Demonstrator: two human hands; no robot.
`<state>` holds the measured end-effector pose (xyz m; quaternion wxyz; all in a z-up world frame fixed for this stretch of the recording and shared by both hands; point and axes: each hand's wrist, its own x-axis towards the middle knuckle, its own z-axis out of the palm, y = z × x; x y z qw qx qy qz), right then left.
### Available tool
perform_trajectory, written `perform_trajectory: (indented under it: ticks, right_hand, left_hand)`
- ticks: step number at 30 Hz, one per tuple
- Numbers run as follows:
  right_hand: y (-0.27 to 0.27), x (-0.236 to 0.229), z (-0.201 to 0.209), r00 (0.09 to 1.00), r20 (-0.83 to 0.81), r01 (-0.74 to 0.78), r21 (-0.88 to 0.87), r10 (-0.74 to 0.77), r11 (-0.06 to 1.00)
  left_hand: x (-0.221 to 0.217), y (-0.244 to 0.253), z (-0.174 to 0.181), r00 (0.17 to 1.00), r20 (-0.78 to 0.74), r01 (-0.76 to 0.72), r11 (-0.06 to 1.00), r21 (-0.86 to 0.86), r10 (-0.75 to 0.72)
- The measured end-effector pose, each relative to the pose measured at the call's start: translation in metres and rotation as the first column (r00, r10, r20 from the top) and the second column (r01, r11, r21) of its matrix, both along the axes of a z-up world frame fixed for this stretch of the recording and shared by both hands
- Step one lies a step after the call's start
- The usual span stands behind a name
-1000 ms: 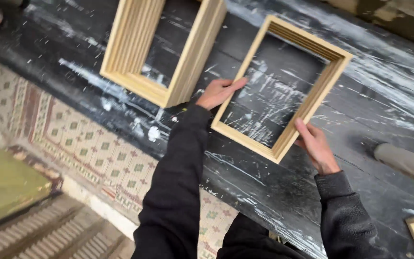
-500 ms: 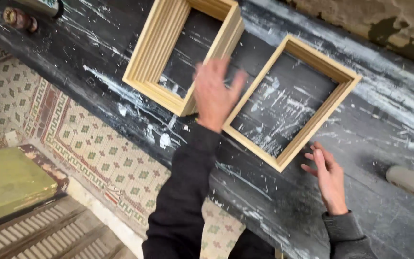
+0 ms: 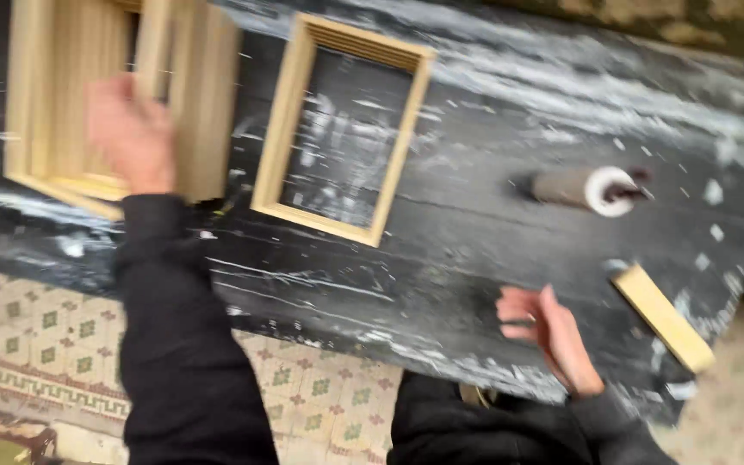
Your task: Assembling wooden frames by sanding components and applying glue.
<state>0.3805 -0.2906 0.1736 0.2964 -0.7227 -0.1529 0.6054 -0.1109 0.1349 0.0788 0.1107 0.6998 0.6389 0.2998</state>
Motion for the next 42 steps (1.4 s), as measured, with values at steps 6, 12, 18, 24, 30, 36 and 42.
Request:
perform_trajectory:
  ticks: [6,12,18,24,30,36,42]
  right_hand:
    - [0.082,0.009,-0.009,0.345,-0.733,0.721,-0.193,-0.586,0.665]
    - [-0.025,0.069,0.002,0.903,-0.426,0.165,0.472,0.061,0.866]
    - [-0.119,0.235,0.015,-0.101,0.978,-0.636,-0.204,0.181,0.745]
    - [-0.058,0.323,-0.037,0.206,0.957,-0.814,0.051,0.206,0.578]
    - [0.006,0.299,-0.022,0.047,0.998,-0.908,0.058,-0.036,0.416]
    - [0.012,0.229,-0.078,0.939,-0.062,-0.233,0.609,0.338,0.759]
    - [0.078,0.143,-0.103,0.484,-0.871,0.327,0.267,0.082,0.906]
  left_hand:
    - [0.089,-0.183,0.176,0.985,-0.15,0.087,0.996,0.011,-0.084]
    - [0.208,-0.421,0.173,0.98,-0.162,0.091,0.987,-0.135,-0.112]
    - [0.301,-0.569,0.116,0.998,0.041,0.063,0.957,-0.283,-0.054]
    - [0.372,-0.569,0.102,0.952,0.224,0.274,0.907,-0.318,-0.209]
    - [0.379,-0.588,0.035,0.891,0.206,0.43,0.897,-0.102,-0.404]
    - [0.361,-0.659,0.026,0.909,0.129,0.409,0.908,-0.088,-0.397]
    - [0.309,-0.7,0.021,0.944,0.007,0.331,0.944,-0.014,-0.331]
